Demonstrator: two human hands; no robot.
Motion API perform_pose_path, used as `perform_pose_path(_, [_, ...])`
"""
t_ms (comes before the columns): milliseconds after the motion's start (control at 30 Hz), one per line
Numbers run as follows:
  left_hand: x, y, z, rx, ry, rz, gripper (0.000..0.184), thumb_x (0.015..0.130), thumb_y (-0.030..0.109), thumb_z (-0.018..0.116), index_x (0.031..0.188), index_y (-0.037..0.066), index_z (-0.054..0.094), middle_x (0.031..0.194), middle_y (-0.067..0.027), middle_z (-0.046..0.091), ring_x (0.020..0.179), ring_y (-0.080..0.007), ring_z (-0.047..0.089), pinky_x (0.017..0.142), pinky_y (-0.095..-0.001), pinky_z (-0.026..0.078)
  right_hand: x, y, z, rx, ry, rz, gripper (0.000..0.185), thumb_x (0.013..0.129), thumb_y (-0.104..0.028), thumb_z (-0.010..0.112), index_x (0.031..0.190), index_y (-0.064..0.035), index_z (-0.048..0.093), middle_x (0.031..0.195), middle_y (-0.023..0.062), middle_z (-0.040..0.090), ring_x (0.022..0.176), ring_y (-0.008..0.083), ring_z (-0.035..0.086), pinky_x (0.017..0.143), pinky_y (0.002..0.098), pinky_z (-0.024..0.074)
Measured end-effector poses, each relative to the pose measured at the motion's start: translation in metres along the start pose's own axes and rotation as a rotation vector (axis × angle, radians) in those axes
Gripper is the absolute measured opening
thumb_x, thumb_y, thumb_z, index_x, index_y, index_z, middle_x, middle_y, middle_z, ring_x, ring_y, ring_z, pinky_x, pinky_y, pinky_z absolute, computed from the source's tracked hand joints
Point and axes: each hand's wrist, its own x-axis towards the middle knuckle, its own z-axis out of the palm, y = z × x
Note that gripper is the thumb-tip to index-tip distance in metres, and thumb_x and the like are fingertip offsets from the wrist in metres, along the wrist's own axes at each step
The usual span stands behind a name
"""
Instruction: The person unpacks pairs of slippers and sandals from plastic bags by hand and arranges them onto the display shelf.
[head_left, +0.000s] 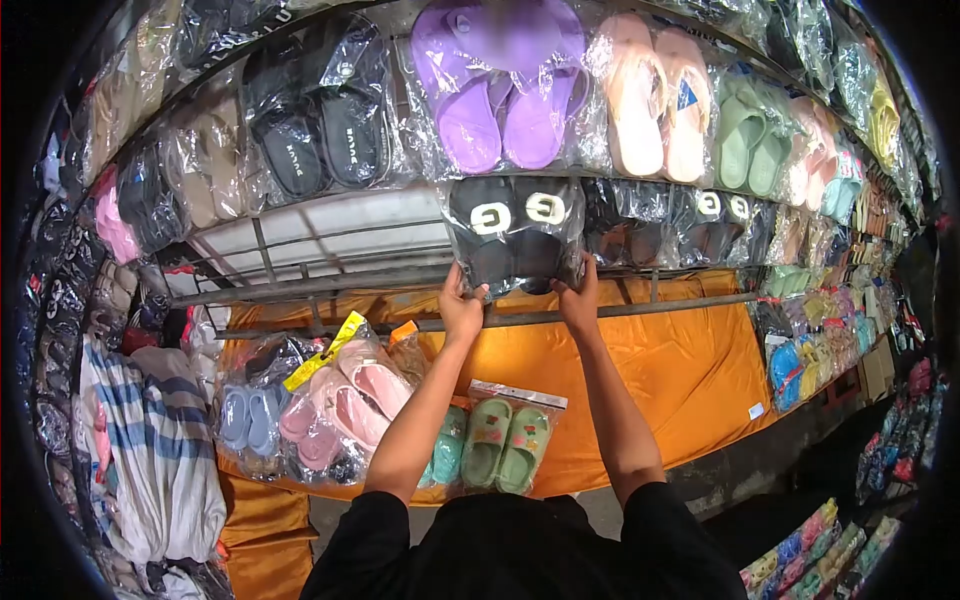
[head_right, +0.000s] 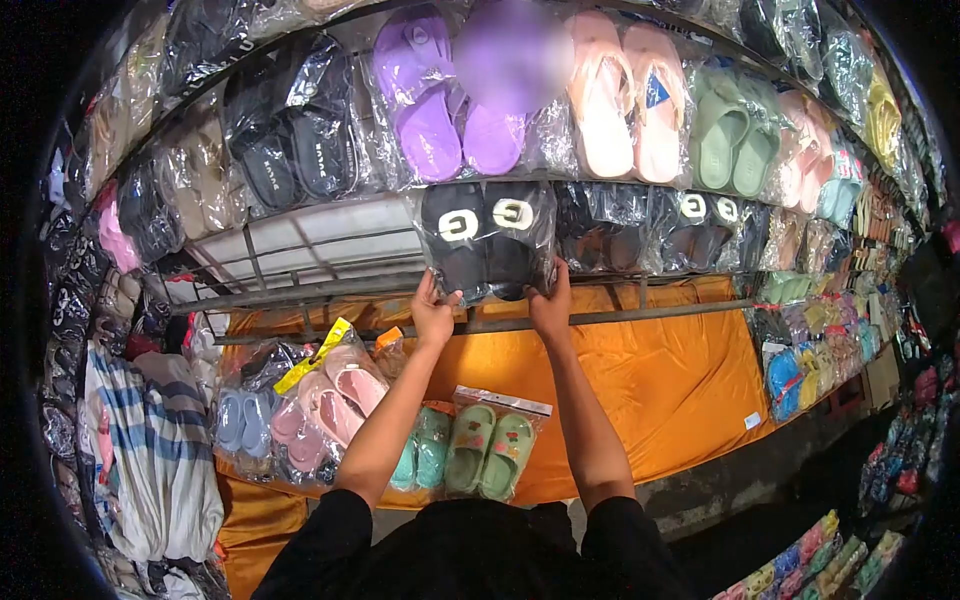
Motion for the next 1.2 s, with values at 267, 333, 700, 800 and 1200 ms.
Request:
perform_pose_path(267, [0.007, 0.025, 0.009, 0.089, 0.015, 0.012, 0.069, 0.077, -0.016, 0.063, 0.138, -0.013, 0.031, 0.135, -0.0202, 0.05, 0.118, -0.0201, 0.053, 0.097, -0.0273, 0.042, 0.025, 0.0, 0.006, 0.099, 0.011, -0.029, 0.055, 0.074, 0.018, 0.059, 0.123, -0.0032, 0.045, 0.111, 0.0048, 0.057, 0.103, 0.0144, 0.055, 0.089, 0.025, 0.0422])
perform_pose_path(333, [0.012, 0.042, 0.013, 0.107, -0.007, 0.021, 0.069, 0.077, -0.016, 0.063, 0.138, -0.013, 0.031, 0.134, -0.0205, 0.05, 0.118, -0.0202, 0.053, 0.097, -0.0274, 0.043, 0.027, -0.007, 0.006, 0.062, -0.014, -0.048, 0.055, 0.074, 0.02, 0.053, 0.124, -0.002, 0.043, 0.116, 0.008, 0.054, 0.107, 0.0168, 0.053, 0.09, 0.026, 0.0412])
perform_pose_path(700, [0.039, 0.035, 0.011, 0.306, -0.023, 0.113, 0.064, 0.077, -0.014, 0.064, 0.136, -0.006, 0.04, 0.109, -0.0191, 0.066, 0.1, -0.0204, 0.064, 0.085, -0.0265, 0.046, 0.041, 0.011, 0.007, -0.139, 0.044, -0.034, 0.05, 0.077, 0.014, 0.059, 0.121, -0.0017, 0.043, 0.107, 0.0083, 0.057, 0.1, 0.0169, 0.054, 0.088, 0.0274, 0.0424])
perform_pose_path(800, [0.038, 0.033, 0.008, 0.328, -0.044, 0.07, 0.072, 0.077, -0.012, 0.065, 0.141, -0.002, 0.034, 0.117, -0.0211, 0.061, 0.103, -0.0233, 0.063, 0.086, -0.0294, 0.048, 0.037, 0.01, 0.008, -0.226, 0.048, -0.056, 0.05, 0.08, 0.013, 0.057, 0.124, -0.0002, 0.04, 0.115, 0.0135, 0.056, 0.11, 0.0205, 0.054, 0.093, 0.0298, 0.0409])
perform_pose_path(1200, [0.033, 0.066, 0.01, 0.786, -0.176, 0.382, 0.095, 0.074, -0.011, 0.064, 0.15, 0.015, 0.013, 0.155, -0.0195, 0.01, 0.125, -0.0477, 0.04, 0.088, -0.0461, 0.051, 0.012, -0.035, 0.037, -0.857, 0.299, -0.475, 0.065, 0.079, 0.007, 0.057, 0.138, -0.0028, 0.033, 0.135, 0.0239, 0.041, 0.124, 0.0419, 0.042, 0.101, 0.0457, 0.0387])
